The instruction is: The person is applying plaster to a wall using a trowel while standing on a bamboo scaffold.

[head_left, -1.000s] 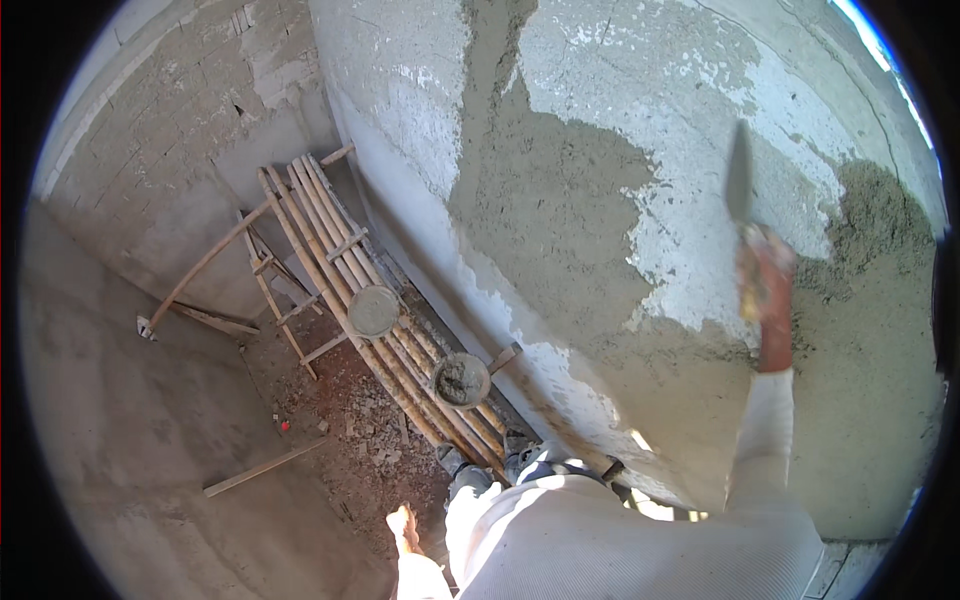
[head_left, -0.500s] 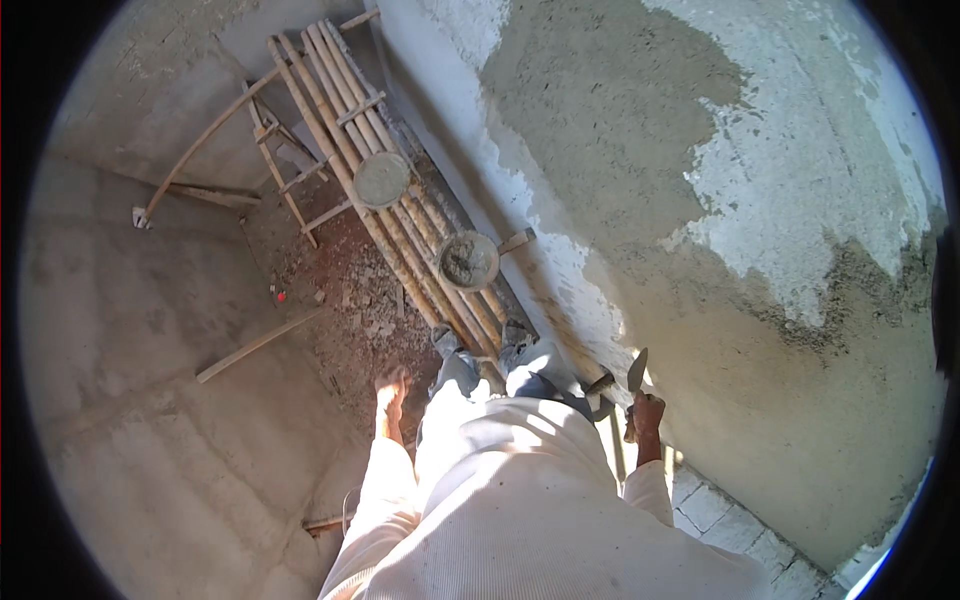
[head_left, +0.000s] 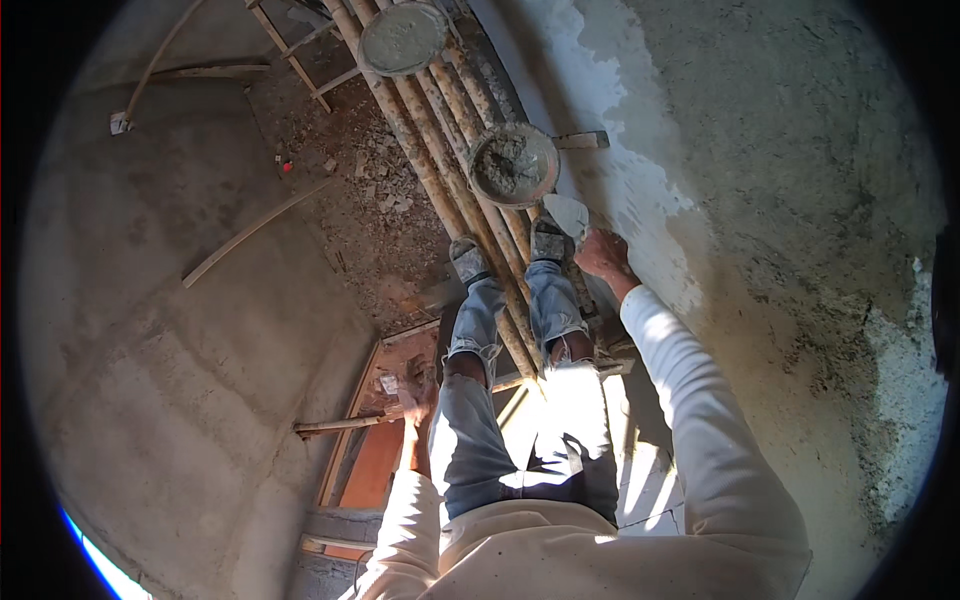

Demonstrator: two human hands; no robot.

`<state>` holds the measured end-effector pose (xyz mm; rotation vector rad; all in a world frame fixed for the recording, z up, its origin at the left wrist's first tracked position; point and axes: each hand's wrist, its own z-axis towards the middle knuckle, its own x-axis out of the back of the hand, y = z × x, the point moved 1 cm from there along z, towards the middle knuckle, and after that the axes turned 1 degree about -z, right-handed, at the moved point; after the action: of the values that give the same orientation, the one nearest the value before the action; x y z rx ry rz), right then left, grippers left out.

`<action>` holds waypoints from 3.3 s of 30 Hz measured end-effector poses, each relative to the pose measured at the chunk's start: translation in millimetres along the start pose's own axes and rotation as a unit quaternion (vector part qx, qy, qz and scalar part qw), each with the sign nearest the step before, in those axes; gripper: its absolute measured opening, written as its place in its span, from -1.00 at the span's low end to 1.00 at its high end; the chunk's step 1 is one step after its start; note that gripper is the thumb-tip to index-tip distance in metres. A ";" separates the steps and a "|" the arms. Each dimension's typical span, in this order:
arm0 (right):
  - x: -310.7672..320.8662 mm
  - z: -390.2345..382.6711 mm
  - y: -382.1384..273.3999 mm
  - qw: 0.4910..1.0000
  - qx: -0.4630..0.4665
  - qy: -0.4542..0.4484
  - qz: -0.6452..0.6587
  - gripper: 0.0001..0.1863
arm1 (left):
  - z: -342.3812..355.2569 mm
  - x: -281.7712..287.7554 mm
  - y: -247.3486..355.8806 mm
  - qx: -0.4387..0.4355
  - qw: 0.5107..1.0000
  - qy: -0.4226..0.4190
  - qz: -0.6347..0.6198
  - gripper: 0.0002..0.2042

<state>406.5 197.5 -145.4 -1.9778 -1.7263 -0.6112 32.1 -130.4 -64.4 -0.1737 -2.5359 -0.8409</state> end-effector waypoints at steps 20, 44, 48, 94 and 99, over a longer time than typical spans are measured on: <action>-126.4 154.3 -61.9 0.922 0.171 0.223 0.266 -0.43 | 12.0 -81.1 66.7 0.140 0.952 0.146 0.230 -0.42; 530.2 -464.0 -139.0 0.860 0.439 0.158 0.205 -0.68 | 16.5 33.5 60.2 0.132 0.932 0.116 -0.316 -0.35; 571.3 -426.3 -67.8 0.736 0.452 0.007 0.505 -0.73 | -4.0 44.1 57.4 0.172 0.928 0.118 -0.309 -0.79; 118.8 22.7 -86.1 0.967 0.117 0.177 0.142 -0.37 | -163.0 -29.4 -54.9 0.392 0.853 0.134 -0.316 -0.84; 327.9 -134.9 -120.7 0.944 0.141 0.296 0.037 -0.51 | -119.5 -5.5 18.2 0.327 0.860 0.121 -0.372 -0.84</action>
<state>321.4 393.3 162.4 -1.4538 -1.2773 -0.7841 87.6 -186.3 27.3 1.1122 -2.4618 -0.1511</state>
